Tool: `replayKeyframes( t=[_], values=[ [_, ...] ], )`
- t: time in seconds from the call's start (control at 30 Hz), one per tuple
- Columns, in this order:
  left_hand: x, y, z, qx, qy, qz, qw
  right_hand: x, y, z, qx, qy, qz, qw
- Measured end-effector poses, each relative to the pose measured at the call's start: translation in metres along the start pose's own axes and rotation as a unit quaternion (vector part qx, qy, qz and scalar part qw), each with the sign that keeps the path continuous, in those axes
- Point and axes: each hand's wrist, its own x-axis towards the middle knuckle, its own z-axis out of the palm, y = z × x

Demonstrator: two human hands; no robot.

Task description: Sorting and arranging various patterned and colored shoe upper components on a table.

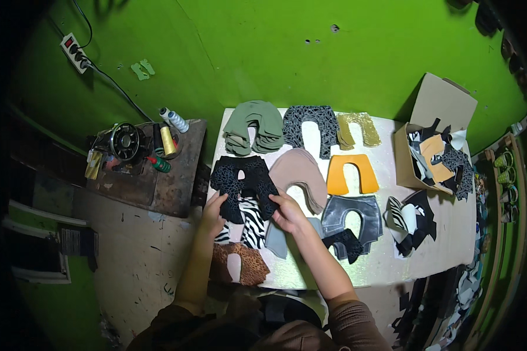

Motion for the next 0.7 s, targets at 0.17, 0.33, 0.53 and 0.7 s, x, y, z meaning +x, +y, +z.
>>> replayKeyframes(
  t=[0.17,0.33,0.53,0.7],
  values=[
    [0.058,0.026,-0.017,0.098,0.005,0.021,0.995,0.050,0.001,0.031,-0.064,0.065,-0.046,0.995],
    [0.081,0.042,-0.008,0.198,-0.034,0.172,0.964,0.074,-0.001,0.037,-0.111,0.060,-0.064,0.990],
    [0.098,0.035,-0.028,0.342,0.008,0.221,0.913,0.091,0.009,0.037,-0.272,0.115,-0.118,0.948],
    [0.085,0.043,-0.023,0.651,0.013,0.440,0.619,0.078,0.018,0.050,-0.701,0.125,-0.319,0.626]
  ],
)
